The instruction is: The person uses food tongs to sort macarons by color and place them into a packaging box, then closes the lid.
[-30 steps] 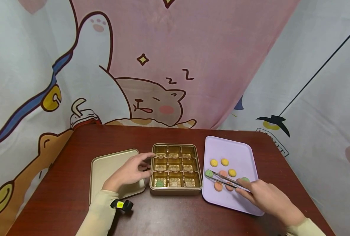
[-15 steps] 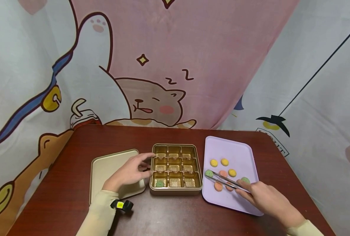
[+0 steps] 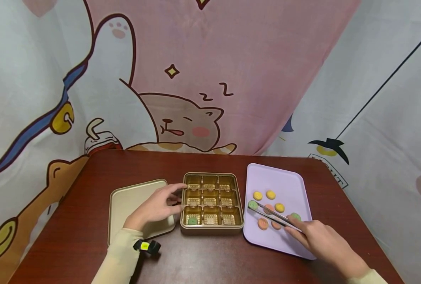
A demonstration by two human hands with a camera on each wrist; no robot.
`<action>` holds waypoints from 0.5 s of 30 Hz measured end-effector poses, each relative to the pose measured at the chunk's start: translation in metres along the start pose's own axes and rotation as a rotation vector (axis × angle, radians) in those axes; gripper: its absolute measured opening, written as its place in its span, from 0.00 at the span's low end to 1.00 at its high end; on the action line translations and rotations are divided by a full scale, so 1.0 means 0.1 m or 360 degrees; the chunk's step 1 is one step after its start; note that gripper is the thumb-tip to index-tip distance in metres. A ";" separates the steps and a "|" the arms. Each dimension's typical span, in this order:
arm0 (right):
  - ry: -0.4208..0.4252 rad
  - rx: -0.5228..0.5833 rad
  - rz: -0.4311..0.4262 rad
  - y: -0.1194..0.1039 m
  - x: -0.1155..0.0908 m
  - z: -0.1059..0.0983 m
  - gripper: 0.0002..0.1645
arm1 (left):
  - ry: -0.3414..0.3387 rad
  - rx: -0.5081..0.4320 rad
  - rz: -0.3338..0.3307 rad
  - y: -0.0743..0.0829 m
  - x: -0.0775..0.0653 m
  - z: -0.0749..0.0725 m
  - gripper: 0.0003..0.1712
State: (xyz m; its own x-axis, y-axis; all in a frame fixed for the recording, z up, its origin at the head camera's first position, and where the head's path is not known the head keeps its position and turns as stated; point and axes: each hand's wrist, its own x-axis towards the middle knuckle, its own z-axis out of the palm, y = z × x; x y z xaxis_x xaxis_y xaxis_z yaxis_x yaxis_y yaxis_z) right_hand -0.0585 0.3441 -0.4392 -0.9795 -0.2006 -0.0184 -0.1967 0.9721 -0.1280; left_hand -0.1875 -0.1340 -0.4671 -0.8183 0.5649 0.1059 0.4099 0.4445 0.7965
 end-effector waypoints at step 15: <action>0.0375 -0.0008 -0.0192 -0.05 0.00 -0.07 0.22 | 0.0004 -0.0020 0.0011 -0.02 0.00 0.00 0.38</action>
State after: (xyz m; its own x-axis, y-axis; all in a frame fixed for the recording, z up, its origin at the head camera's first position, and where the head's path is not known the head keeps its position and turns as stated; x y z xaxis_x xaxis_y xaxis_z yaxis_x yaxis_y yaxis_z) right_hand -0.0578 0.3397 -0.4321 -0.9320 -0.2817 0.2279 -0.3121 0.9436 -0.1101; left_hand -0.1883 -0.1345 -0.4690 -0.8165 0.5662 0.1131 0.4105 0.4315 0.8033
